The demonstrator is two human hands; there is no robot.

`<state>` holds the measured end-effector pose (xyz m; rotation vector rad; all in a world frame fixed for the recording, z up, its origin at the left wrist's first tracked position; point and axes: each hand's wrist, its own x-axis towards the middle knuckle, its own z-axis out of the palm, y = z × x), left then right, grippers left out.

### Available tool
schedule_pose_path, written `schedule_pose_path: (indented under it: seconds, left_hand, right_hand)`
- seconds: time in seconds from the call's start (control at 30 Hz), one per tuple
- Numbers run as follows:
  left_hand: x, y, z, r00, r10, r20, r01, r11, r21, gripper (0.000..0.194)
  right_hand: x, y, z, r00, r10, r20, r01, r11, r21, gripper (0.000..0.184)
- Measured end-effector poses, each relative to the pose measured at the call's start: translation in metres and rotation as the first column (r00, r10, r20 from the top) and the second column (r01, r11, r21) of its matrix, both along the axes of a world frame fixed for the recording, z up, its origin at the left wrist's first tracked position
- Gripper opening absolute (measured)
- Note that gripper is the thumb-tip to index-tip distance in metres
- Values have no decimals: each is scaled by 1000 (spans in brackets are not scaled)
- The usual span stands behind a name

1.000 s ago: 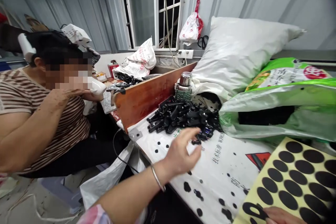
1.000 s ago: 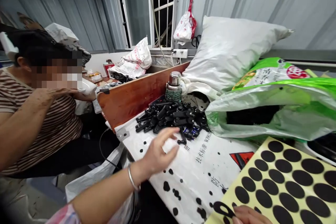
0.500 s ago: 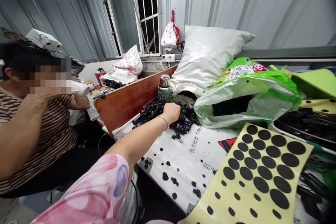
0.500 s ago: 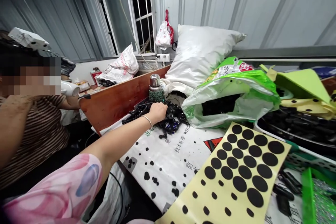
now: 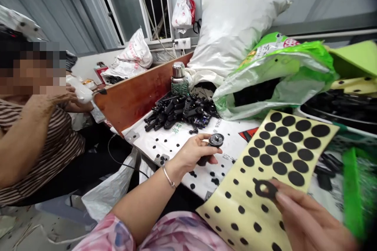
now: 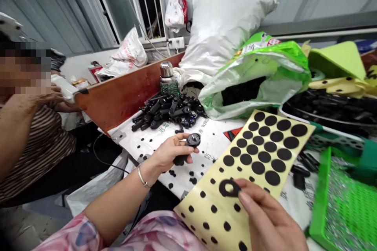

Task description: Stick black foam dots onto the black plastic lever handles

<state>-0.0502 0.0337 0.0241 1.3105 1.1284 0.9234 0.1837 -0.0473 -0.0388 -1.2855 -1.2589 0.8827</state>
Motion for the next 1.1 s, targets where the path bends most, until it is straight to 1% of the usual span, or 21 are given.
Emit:
schedule_pose_path:
  seconds: [0.03,0.07,0.1,0.13,0.2,0.3,0.37,0.5,0.67,0.8,0.97,1.1]
  left_hand:
    - [3,-9,-8,990,-27,141,40,995,-87,52]
    - [6,-17,-14,961,-35,273,83,983,-166,57]
    - [9,-23,-19,927,-30,375,124,966,-229,61]
    - [11,-27,-22,901,-20,433,150,951,-269,64]
    - [14,-34,-25,895,-26,445,171,942,-289,65]
    - [16,-40,-24,907,-54,417,178,948,-265,61]
    - [17,-43,-23,923,-77,378,181,952,-246,59]
    - [18,-46,-21,956,-110,271,173,960,-222,56]
    - [19,-46,-22,973,-125,192,165,963,-211,52]
    - [19,-46,-25,981,-118,156,149,967,-209,52]
    - [19,-46,-26,984,-125,129,152,962,-226,54]
    - [20,-45,-25,983,-124,138,155,957,-246,58]
  right_hand:
    - [-6,2,10,983,-4,-185,-12,996,-87,27]
    - [-12,3,20,953,-17,-303,-30,989,-148,28]
    - [-18,5,30,926,-12,-379,-71,977,-203,30]
    - [-23,7,38,905,-19,-425,-102,960,-260,31]
    - [-34,10,51,874,-52,-482,-107,949,-297,31]
    - [-44,12,59,846,-62,-530,-123,944,-306,28]
    - [-48,12,60,847,-58,-528,-124,945,-302,25]
    - [-51,13,60,890,-1,-455,-147,946,-290,25]
    - [-49,16,52,934,42,-356,-143,954,-263,25]
    - [-47,17,45,959,54,-277,-118,968,-221,22]
    - [-46,18,39,966,67,-248,-118,973,-196,19]
    - [-45,20,36,970,77,-229,-118,977,-175,17]
